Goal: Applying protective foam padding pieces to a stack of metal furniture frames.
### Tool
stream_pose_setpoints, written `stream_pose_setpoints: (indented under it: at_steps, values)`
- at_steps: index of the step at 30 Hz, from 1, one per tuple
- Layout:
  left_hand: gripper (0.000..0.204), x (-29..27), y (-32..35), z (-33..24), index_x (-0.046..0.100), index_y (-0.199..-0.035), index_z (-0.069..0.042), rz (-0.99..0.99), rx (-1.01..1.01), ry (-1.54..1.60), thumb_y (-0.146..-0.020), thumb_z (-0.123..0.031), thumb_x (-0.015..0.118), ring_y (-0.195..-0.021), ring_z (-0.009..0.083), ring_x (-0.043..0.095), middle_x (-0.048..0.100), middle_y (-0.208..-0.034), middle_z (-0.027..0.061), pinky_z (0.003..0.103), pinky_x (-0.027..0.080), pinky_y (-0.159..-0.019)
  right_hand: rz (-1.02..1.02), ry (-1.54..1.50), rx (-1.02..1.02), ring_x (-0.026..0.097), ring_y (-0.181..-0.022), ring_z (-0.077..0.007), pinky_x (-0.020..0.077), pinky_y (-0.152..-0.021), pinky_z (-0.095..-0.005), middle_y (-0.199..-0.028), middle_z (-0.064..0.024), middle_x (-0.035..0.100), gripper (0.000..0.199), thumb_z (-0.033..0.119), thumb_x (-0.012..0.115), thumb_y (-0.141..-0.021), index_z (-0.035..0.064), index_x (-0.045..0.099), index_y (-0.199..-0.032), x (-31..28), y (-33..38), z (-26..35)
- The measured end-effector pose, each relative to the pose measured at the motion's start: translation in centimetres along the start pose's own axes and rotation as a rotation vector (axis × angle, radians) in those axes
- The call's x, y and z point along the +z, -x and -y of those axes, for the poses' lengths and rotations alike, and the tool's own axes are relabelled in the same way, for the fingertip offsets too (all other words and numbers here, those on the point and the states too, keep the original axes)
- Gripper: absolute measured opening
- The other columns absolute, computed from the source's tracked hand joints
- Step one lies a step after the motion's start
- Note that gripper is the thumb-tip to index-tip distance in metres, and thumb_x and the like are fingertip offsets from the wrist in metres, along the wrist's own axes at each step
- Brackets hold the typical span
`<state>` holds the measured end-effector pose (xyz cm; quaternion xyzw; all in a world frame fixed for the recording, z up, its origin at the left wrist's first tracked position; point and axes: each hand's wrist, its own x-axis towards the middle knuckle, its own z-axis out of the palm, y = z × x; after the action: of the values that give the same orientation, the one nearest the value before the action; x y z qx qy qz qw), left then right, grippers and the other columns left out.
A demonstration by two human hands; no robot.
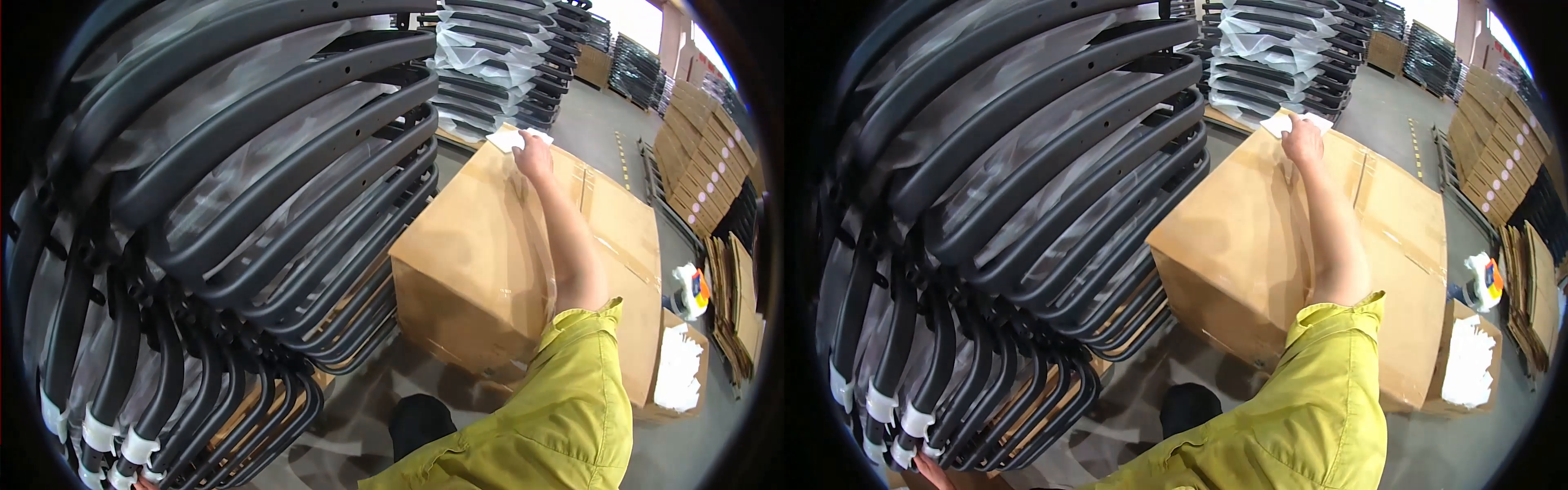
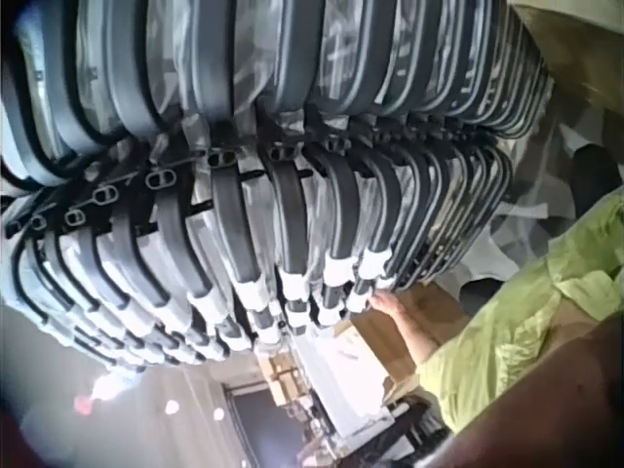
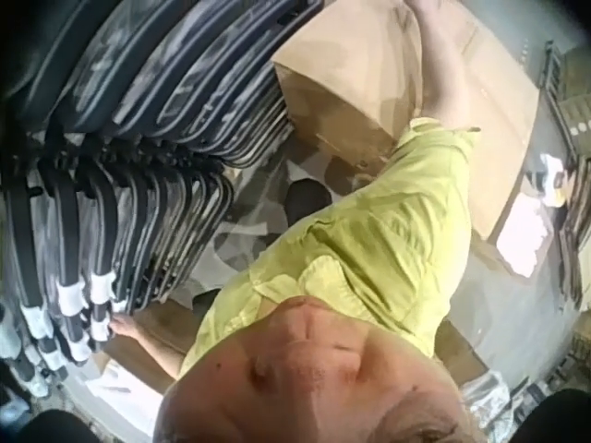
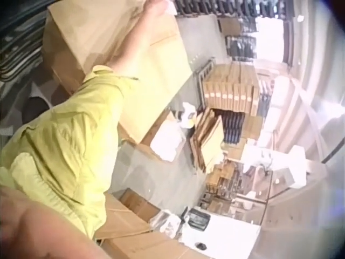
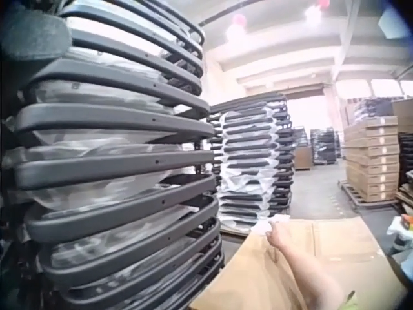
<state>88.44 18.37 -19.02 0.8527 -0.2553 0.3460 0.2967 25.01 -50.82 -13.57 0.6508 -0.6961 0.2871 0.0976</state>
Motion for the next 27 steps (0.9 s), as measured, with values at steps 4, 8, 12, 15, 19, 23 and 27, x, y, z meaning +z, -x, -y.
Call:
stream_pose_setpoints:
  at_steps: [4,8,12,15,19,23,27]
  values:
    - [0.014,3.1,-1.3,6.7,0.054,-0.071,0.003,0.089,0.202,-0.381,-0.076,-0.010,0.050,-0.064,0.0288,0.055,0.058,-0.068,0.0166,0.036,0.044,-0.055,0.030,0.095,0.026,0.042,-0.106,-0.0349,0.0408,-0.081,-0.0426,-0.126,-0.0091,0.035,0.044,0.013,0.049,-0.078,0.0216,0.040,-0.120,1.9,-1.3,-2.0]
    - [0.014,3.3,-2.0,12.7,0.054,-0.068,-0.003,0.131,0.299,-0.593,-0.072,-0.016,0.054,-0.059,0.0240,0.056,0.057,-0.065,0.0085,0.032,0.044,-0.049,0.135,0.442,-0.156,0.038,-0.113,-0.0320,0.0379,-0.082,-0.0458,-0.136,-0.0039,0.023,0.042,0.012,0.037,-0.083,0.0250,0.038,-0.122,4.6,-3.1,-1.7]
    - [0.018,3.8,-2.6,14.6,0.055,-0.059,-0.006,0.148,0.363,-0.714,-0.068,-0.021,0.056,-0.053,0.0215,0.055,0.056,-0.059,0.0067,0.032,0.043,-0.045,0.058,0.558,-0.351,0.040,-0.113,-0.0298,0.0359,-0.084,-0.0475,-0.130,-0.0048,0.035,0.038,0.013,0.038,-0.082,0.0233,0.042,-0.119,5.9,-5.2,-1.9]
    - [0.018,3.5,-3.2,14.4,0.055,-0.056,-0.007,0.246,0.417,-0.794,-0.066,-0.022,0.056,-0.052,0.0208,0.055,0.056,-0.058,0.0063,0.032,0.043,-0.045,0.382,0.541,-0.212,0.049,-0.104,-0.0260,0.0397,-0.081,-0.0431,-0.112,-0.0062,0.053,0.029,0.013,0.040,-0.081,0.0153,0.054,-0.106,6.5,-6.6,-2.4]
    - [0.016,2.8,-3.4,14.3,0.055,-0.065,-0.005,0.290,0.375,-0.730,-0.070,-0.020,0.054,-0.058,0.0211,0.054,0.057,-0.065,0.0082,0.032,0.042,-0.052,0.277,0.475,-0.330,0.058,-0.087,-0.0235,0.0450,-0.074,-0.0354,-0.092,-0.0078,0.061,0.022,0.012,0.043,-0.078,0.0078,0.063,-0.086,6.6,-6.2,-2.7]
    - [0.018,3.6,-3.9,13.2,0.055,-0.086,0.001,0.300,0.184,-0.434,-0.078,-0.013,0.049,-0.073,0.0218,0.054,0.058,-0.082,0.0126,0.031,0.040,-0.068,0.241,0.477,-0.284,0.058,-0.086,-0.0225,0.0435,-0.078,-0.0360,-0.089,-0.0083,0.061,0.019,0.011,0.044,-0.077,0.0084,0.062,-0.081,5.1,-5.0,-2.8]
    - [0.023,4.6,-4.2,10.3,0.054,-0.097,0.003,0.295,0.060,-0.110,-0.080,-0.009,0.044,-0.083,0.0283,0.054,0.059,-0.092,0.0189,0.034,0.039,-0.076,-0.189,0.560,-0.503,0.052,-0.087,-0.0193,0.0336,-0.083,-0.0374,-0.081,-0.0042,0.057,0.011,0.014,0.046,-0.075,0.0113,0.057,-0.075,3.0,-4.6,-4.1]
